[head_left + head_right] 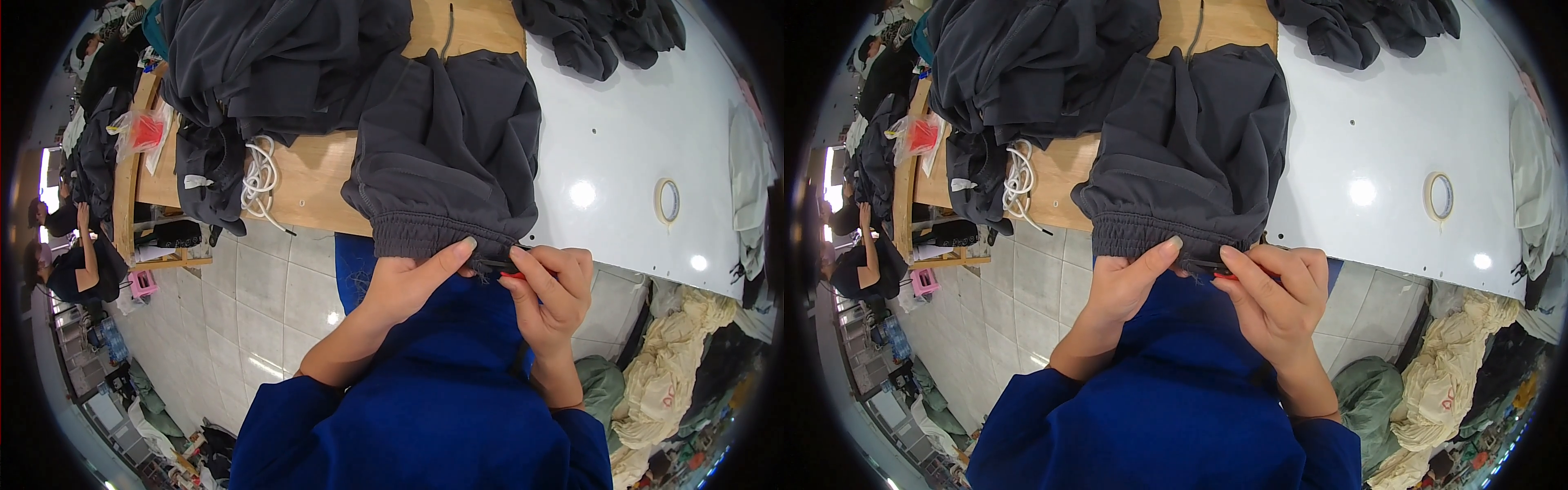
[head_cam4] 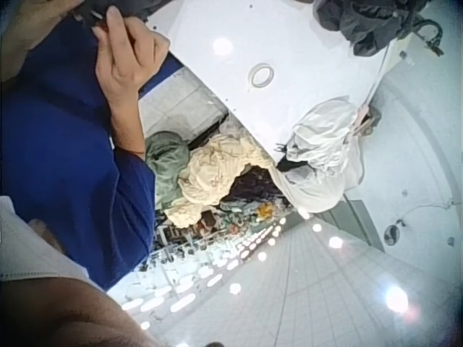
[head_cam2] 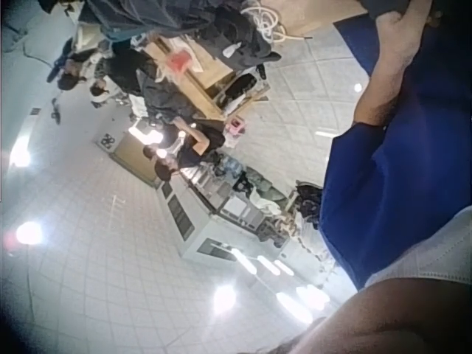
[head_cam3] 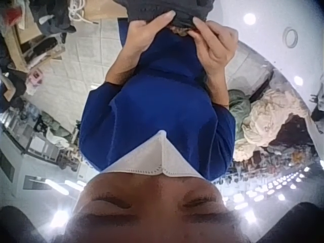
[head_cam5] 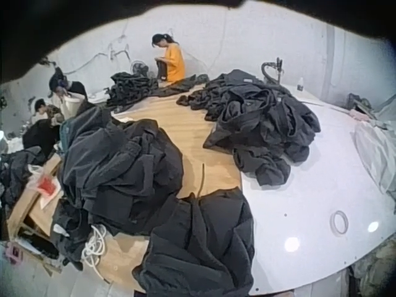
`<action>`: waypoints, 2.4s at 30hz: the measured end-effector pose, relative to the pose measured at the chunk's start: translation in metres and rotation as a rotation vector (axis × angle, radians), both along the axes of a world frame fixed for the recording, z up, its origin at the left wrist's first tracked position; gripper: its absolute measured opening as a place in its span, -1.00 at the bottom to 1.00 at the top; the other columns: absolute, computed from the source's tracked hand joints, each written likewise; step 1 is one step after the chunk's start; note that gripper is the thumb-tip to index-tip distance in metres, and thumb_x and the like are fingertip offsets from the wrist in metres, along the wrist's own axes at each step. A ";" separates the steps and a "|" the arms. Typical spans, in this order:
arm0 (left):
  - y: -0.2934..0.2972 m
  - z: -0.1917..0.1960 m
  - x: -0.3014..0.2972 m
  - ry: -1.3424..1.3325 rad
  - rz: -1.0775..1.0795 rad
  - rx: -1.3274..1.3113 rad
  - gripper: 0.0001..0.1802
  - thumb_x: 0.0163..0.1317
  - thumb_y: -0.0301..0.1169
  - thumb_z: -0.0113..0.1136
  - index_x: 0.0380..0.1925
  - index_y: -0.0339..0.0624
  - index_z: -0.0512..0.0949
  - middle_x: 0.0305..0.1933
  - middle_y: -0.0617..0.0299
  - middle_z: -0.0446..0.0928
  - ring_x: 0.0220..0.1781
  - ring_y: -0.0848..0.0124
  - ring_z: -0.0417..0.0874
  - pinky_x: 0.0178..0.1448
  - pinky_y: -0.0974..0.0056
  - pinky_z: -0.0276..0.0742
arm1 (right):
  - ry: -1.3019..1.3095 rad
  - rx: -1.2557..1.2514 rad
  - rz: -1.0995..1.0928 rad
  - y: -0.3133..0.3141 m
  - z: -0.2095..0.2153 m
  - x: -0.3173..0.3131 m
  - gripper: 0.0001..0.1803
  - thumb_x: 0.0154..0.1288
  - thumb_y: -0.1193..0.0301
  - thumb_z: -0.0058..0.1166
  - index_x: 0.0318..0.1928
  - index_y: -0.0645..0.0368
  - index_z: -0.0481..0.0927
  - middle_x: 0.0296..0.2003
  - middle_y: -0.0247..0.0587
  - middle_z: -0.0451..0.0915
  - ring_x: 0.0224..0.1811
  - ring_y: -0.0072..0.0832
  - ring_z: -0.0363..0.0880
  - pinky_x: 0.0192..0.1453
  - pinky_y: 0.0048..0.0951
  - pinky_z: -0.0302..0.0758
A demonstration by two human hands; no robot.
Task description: Remove excess threads and perform quality checks on manufactured shorts using snips.
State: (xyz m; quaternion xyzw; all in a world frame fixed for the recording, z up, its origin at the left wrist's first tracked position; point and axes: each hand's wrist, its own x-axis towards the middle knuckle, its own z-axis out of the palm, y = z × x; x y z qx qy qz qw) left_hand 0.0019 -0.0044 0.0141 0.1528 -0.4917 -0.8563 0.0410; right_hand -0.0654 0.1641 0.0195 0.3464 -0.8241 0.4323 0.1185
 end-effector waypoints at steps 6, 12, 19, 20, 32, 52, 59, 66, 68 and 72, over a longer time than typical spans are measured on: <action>0.002 0.002 0.001 -0.060 0.018 -0.046 -0.86 0.27 -0.45 0.13 -0.23 -0.28 0.54 -0.33 0.24 0.57 -0.40 0.55 0.55 -0.35 0.50 0.49 | 0.015 0.059 -0.016 -0.002 0.004 0.001 -0.63 -0.20 0.41 0.37 -0.23 0.03 0.71 -0.38 -0.43 0.54 -0.35 -0.46 0.33 -0.29 -0.52 0.28; 0.003 0.002 0.001 -0.068 0.010 -0.053 -0.87 0.28 -0.43 0.13 -0.27 -0.28 0.55 -0.40 0.26 0.57 -0.47 0.56 0.54 -0.37 0.51 0.47 | 0.021 0.053 -0.026 -0.003 0.003 0.002 -0.62 -0.21 0.41 0.37 -0.22 0.02 0.70 -0.39 -0.44 0.54 -0.35 -0.46 0.32 -0.29 -0.52 0.28; 0.004 0.000 0.002 -0.033 0.022 -0.002 -0.84 0.29 -0.45 0.11 -0.21 -0.31 0.55 -0.31 0.21 0.58 -0.36 0.51 0.60 -0.27 0.47 0.56 | 0.039 0.065 -0.005 -0.003 0.004 0.001 -0.63 -0.15 0.44 0.34 -0.20 0.08 0.69 -0.37 -0.39 0.54 -0.35 -0.44 0.30 -0.27 -0.49 0.27; 0.004 0.001 0.002 -0.044 0.024 0.015 -0.83 0.29 -0.45 0.11 -0.20 -0.32 0.54 -0.30 0.20 0.58 -0.35 0.51 0.60 -0.25 0.47 0.56 | 0.042 0.068 -0.007 -0.003 0.004 0.001 -0.63 -0.15 0.45 0.34 -0.20 0.08 0.69 -0.37 -0.40 0.54 -0.35 -0.44 0.30 -0.27 -0.49 0.28; 0.001 0.004 0.003 -0.055 0.018 0.074 -0.79 0.33 -0.42 0.05 -0.13 -0.33 0.52 -0.21 0.16 0.58 -0.28 0.47 0.61 -0.19 0.43 0.58 | -0.051 -0.028 -0.015 -0.003 -0.004 0.001 -0.60 -0.23 0.38 0.39 -0.22 0.04 0.69 -0.40 -0.41 0.54 -0.37 -0.47 0.36 -0.30 -0.53 0.28; -0.001 -0.016 0.000 0.036 0.077 0.159 -0.66 0.40 -0.41 -0.11 0.10 -0.34 0.33 0.06 0.07 0.48 0.04 0.30 0.56 0.10 0.21 0.51 | -0.041 -0.257 0.667 -0.015 -0.029 0.014 -0.66 -0.16 0.10 0.39 -0.58 0.02 0.55 -0.73 -0.48 0.25 -0.71 -0.56 0.25 -0.62 -0.55 0.07; 0.004 -0.010 -0.004 -0.026 0.147 0.095 -0.69 0.27 -0.52 0.11 0.01 -0.36 0.43 -0.02 0.17 0.50 -0.03 0.44 0.53 0.13 0.37 0.45 | -0.547 -0.371 0.188 -0.002 -0.012 0.005 -0.32 -0.11 0.15 0.41 -0.01 0.27 0.48 -0.51 -0.26 0.54 -0.60 -0.59 0.39 -0.51 -0.60 0.28; 0.002 -0.007 -0.003 0.044 0.103 0.095 -0.67 0.19 -0.60 0.17 -0.01 -0.36 0.44 -0.07 0.17 0.53 -0.08 0.44 0.55 0.05 0.38 0.49 | -0.358 -0.152 0.141 -0.003 -0.005 -0.005 -0.57 0.03 0.47 0.27 -0.03 0.26 0.55 -0.39 -0.18 0.56 -0.48 -0.49 0.47 -0.39 -0.58 0.39; 0.001 -0.006 -0.002 0.054 0.061 0.087 -0.66 0.17 -0.63 0.18 -0.02 -0.36 0.44 -0.08 0.16 0.53 -0.10 0.44 0.56 0.02 0.38 0.51 | -0.359 -0.166 0.101 -0.001 -0.005 -0.004 -0.59 0.00 0.48 0.28 -0.06 0.24 0.58 -0.40 -0.19 0.55 -0.47 -0.49 0.47 -0.39 -0.58 0.39; 0.002 -0.005 -0.003 0.091 0.029 0.067 -0.64 0.13 -0.69 0.18 -0.04 -0.36 0.45 -0.10 0.14 0.54 -0.13 0.45 0.56 -0.04 0.38 0.53 | -0.283 -0.163 0.014 -0.001 -0.007 -0.003 -0.59 -0.11 0.47 0.36 -0.13 0.18 0.65 -0.46 -0.25 0.52 -0.47 -0.49 0.45 -0.38 -0.56 0.37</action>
